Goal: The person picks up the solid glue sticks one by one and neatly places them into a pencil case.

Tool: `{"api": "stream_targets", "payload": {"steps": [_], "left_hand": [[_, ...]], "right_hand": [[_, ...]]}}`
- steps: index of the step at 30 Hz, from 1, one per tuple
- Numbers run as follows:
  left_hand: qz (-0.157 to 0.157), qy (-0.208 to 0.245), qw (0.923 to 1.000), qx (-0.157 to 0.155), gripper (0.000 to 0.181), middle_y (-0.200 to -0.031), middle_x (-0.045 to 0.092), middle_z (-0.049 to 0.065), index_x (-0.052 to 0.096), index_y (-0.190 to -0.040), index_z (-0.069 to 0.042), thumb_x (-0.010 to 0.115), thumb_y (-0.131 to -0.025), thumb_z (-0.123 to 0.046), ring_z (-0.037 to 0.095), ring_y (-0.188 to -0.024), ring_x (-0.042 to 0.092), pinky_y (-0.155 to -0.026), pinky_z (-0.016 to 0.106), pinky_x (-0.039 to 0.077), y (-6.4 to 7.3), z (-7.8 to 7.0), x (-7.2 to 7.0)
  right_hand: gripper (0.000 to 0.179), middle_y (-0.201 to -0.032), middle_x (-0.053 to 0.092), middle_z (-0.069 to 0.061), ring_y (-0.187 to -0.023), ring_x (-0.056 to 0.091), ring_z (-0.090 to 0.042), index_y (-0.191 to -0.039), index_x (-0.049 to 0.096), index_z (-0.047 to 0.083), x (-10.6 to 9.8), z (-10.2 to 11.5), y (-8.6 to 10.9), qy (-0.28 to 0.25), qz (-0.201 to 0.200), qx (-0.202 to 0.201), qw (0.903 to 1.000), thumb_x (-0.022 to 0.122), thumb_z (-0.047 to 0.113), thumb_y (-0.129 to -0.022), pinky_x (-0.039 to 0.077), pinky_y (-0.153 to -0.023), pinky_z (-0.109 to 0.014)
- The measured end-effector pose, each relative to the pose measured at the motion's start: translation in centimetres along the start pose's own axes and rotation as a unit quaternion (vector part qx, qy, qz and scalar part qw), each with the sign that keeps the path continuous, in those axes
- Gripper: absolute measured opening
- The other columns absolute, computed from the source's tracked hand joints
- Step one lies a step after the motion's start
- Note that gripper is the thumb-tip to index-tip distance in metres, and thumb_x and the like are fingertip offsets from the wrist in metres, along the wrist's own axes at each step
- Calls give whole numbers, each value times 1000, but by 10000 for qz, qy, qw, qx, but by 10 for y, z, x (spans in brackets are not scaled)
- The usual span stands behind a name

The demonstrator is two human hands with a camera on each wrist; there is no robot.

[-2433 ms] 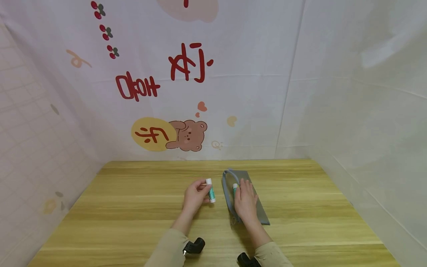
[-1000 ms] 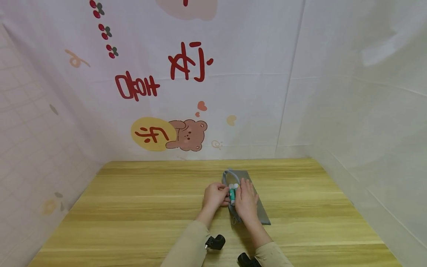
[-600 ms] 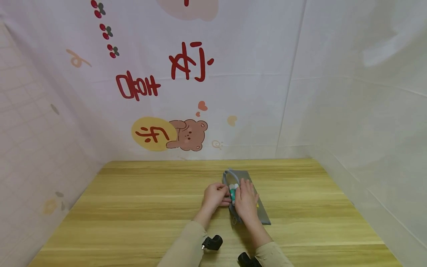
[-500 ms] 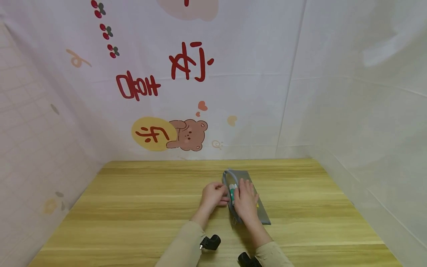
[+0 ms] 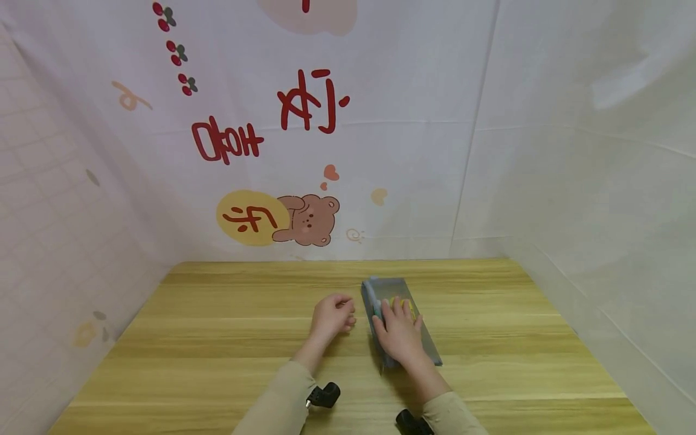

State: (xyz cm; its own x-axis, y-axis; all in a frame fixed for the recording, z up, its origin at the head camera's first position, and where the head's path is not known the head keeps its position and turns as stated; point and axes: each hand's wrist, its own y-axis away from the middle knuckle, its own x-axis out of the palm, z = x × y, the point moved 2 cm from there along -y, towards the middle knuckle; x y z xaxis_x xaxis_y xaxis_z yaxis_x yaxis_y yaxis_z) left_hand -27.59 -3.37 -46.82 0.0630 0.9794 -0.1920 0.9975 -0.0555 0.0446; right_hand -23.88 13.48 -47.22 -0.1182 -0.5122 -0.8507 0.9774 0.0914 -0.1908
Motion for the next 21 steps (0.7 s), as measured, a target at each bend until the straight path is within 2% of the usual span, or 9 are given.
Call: {"api": "stream_targets", "payload": {"steps": [5, 8, 13, 19, 21], "left_hand": [[6, -557, 9976, 423, 27, -98, 70, 21, 65, -116, 9, 61, -97, -9, 29, -75, 71, -59, 33, 60, 1, 0, -11], [-56, -1145, 9905, 754, 25, -93, 71, 15, 68, -113, 7, 63, -96, -11, 24, -74, 69, -62, 31, 59, 3, -1, -19], [-261, -2311, 9652, 1198, 24, -94, 72, 4, 71, -113, -1, 64, -96, -15, 20, -84, 68, -75, 35, 56, 10, 0, -34], [-337, -3042, 9379, 1634, 26, -105, 72, 11, 69, -117, 0, 65, -95, -13, 26, -91, 70, -78, 43, 57, 22, 1, -55], [-386, -3326, 9261, 1739, 28, -109, 71, 14, 69, -118, 0, 67, -94, -14, 28, -94, 70, -79, 45, 57, 25, 3, -63]], "right_hand": [[47, -149, 34, -33, -140, 21, -55, -142, 51, 1, -5, -4, 2, 171, 290, -250, 9991, 47, 30, -105, 14, -102, -82], [46, -149, 34, -34, -139, 21, -56, -141, 51, 0, -7, -7, 3, 304, 449, -489, 9973, 49, 28, -105, 15, -100, -82], [49, -150, 35, -31, -140, 23, -53, -141, 52, 1, -11, -16, 6, 565, 601, -769, 9936, 57, 29, -101, 17, -101, -81], [48, -147, 39, -31, -139, 26, -52, -137, 56, 2, -24, -25, 7, 604, 521, -978, 9920, 62, 28, -98, 18, -101, -80], [48, -147, 40, -31, -139, 27, -52, -137, 57, 1, -29, -29, 6, 616, 432, -1024, 9919, 63, 28, -98, 18, -101, -81]]}}
